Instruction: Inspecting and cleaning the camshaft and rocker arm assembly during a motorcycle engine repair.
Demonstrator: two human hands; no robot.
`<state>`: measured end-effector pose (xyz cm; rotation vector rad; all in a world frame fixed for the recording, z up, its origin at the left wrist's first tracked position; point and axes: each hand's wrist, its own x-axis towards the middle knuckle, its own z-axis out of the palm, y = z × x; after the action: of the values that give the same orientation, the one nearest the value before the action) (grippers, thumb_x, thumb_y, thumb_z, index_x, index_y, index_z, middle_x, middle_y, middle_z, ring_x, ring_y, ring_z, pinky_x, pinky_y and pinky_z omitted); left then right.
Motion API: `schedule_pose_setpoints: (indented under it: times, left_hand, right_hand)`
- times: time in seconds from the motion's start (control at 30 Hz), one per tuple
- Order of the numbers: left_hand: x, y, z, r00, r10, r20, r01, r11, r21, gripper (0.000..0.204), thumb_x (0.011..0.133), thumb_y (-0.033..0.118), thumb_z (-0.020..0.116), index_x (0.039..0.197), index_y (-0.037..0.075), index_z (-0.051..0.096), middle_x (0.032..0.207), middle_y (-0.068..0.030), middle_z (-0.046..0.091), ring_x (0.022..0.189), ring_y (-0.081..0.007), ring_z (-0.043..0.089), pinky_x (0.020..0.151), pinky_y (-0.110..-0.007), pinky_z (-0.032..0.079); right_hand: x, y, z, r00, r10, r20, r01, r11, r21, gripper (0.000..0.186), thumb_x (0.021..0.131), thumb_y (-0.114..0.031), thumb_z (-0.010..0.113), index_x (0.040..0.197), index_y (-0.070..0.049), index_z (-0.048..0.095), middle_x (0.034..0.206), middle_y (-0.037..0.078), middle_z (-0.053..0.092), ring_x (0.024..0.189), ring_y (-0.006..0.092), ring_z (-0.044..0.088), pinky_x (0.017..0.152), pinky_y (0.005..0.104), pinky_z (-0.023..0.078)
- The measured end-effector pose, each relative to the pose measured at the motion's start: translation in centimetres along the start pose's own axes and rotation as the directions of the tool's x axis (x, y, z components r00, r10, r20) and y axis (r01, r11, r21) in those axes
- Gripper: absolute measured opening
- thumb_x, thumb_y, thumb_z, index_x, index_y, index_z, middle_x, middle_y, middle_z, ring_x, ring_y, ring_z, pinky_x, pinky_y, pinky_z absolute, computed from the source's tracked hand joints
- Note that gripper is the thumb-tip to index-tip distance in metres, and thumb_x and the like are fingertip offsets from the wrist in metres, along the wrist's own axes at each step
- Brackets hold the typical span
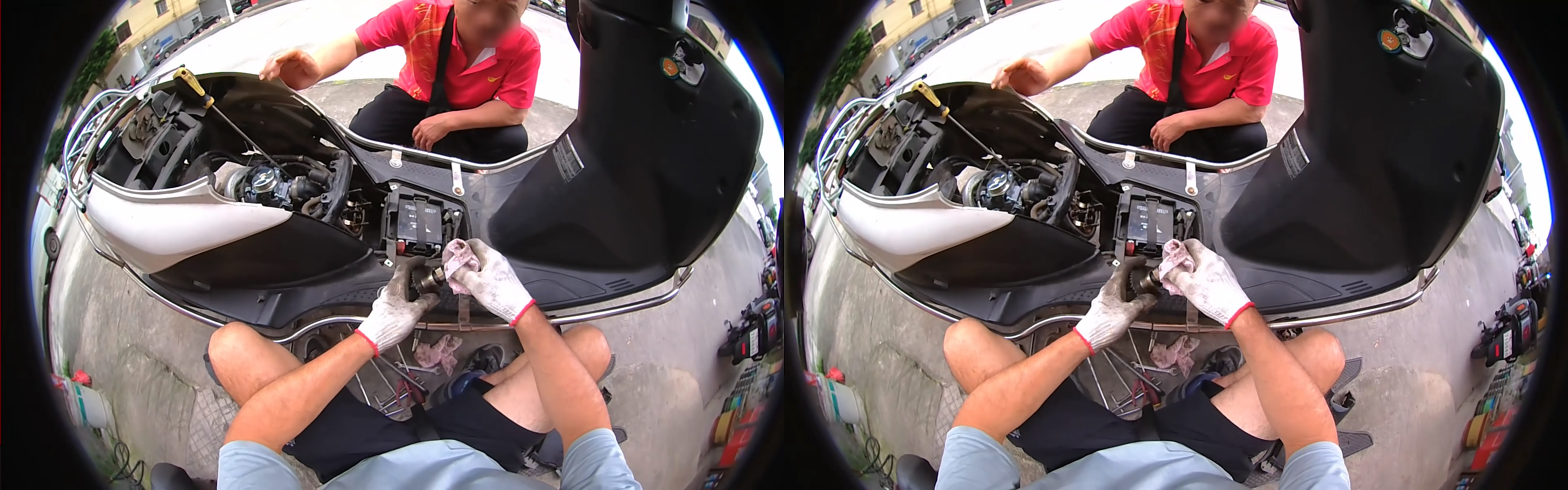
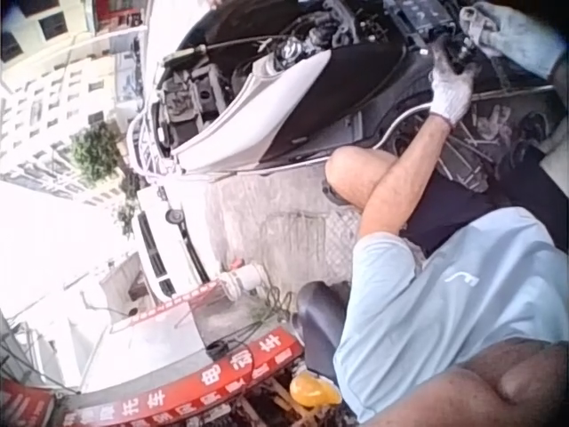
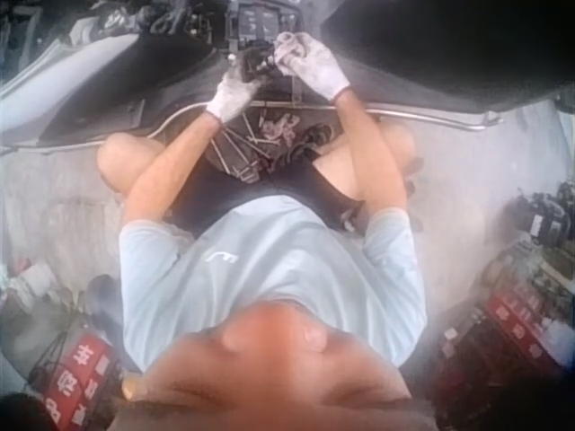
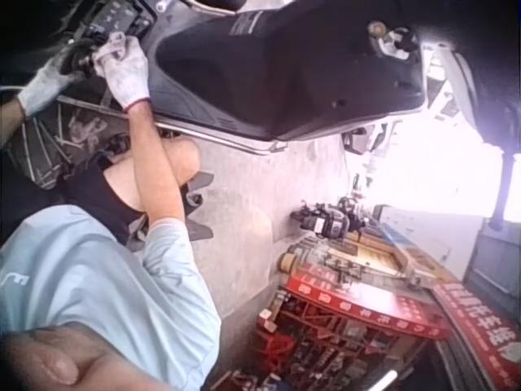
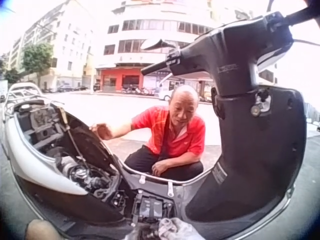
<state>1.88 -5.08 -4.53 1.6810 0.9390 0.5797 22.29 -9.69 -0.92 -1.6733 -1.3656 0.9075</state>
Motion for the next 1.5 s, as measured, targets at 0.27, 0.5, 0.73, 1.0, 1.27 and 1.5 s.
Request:
schedule_pose_setpoints:
  times: [0.27,0.5,0.73,1.0,1.27,1.5]
  left_hand:
    - [0.2,0.2,0.3,1.000,-0.002,0.029,0.001,1.000,0.029,0.068,0.085,0.015,0.074,0.144,0.003,0.042,0.136,-0.0184,0.056,0.127,-0.0256,0.055,0.108,-0.036,0.043]
    - [0.5,-1.0,0.1,0.996,-0.005,0.090,0.008,0.999,-0.034,0.062,0.092,0.035,0.068,0.143,0.006,0.047,0.134,-0.0217,0.060,0.125,-0.0348,0.059,0.105,-0.041,0.046]
    - [1.0,-1.2,0.1,0.991,-0.019,0.136,-0.003,0.988,0.155,0.063,0.096,0.030,0.064,0.148,0.002,0.042,0.141,-0.0214,0.055,0.129,-0.0258,0.056,0.106,-0.036,0.046]
    - [1.5,-1.1,-0.6,0.997,-0.078,0.000,0.077,0.986,0.149,0.055,0.095,0.021,0.061,0.144,0.000,0.047,0.134,-0.0183,0.062,0.123,-0.0265,0.061,0.104,-0.036,0.047]
    - [1.8,-0.9,-1.1,0.998,-0.056,-0.037,0.057,0.997,0.045,0.054,0.094,0.018,0.061,0.143,-0.001,0.047,0.127,-0.0169,0.065,0.116,-0.0232,0.063,0.099,-0.034,0.049]
    - [2.2,-1.8,-1.2,0.998,-0.040,-0.050,0.037,0.998,-0.052,0.052,0.095,0.014,0.061,0.143,-0.001,0.047,0.124,-0.0129,0.066,0.103,-0.0156,0.065,0.088,-0.030,0.052]
  right_hand:
    - [-0.8,1.8,0.3,0.997,-0.057,-0.052,0.069,0.958,0.278,0.016,0.095,-0.007,0.060,0.110,-0.001,0.062,0.090,0.000,0.063,0.073,0.0070,0.056,0.065,0.0247,0.048]
    - [-0.9,2.4,-0.6,0.995,0.003,0.102,-0.056,0.850,0.523,0.029,0.093,0.005,0.051,0.121,0.000,0.059,0.104,0.005,0.065,0.087,0.0101,0.064,0.073,0.0250,0.055]
    - [-1.3,1.0,0.0,1.000,0.000,0.020,-0.006,0.950,0.312,0.027,0.091,0.002,0.053,0.117,0.000,0.062,0.095,0.006,0.068,0.085,0.0137,0.066,0.070,0.0285,0.054]
    - [-0.1,3.0,0.5,0.964,-0.206,-0.167,0.115,0.892,-0.436,0.029,0.084,-0.017,0.068,0.112,-0.010,0.064,0.100,0.015,0.070,0.096,0.0367,0.067,0.082,0.0469,0.053]
    - [0.7,5.3,1.9,0.970,-0.192,-0.148,0.078,0.823,-0.562,0.036,0.084,-0.016,0.068,0.118,-0.009,0.062,0.106,0.016,0.069,0.100,0.0380,0.066,0.086,0.0467,0.053]
    - [1.0,6.3,2.5,0.986,-0.144,-0.088,0.061,0.790,-0.611,0.045,0.086,-0.025,0.069,0.127,-0.010,0.057,0.113,0.018,0.067,0.103,0.0396,0.065,0.090,0.0497,0.052]
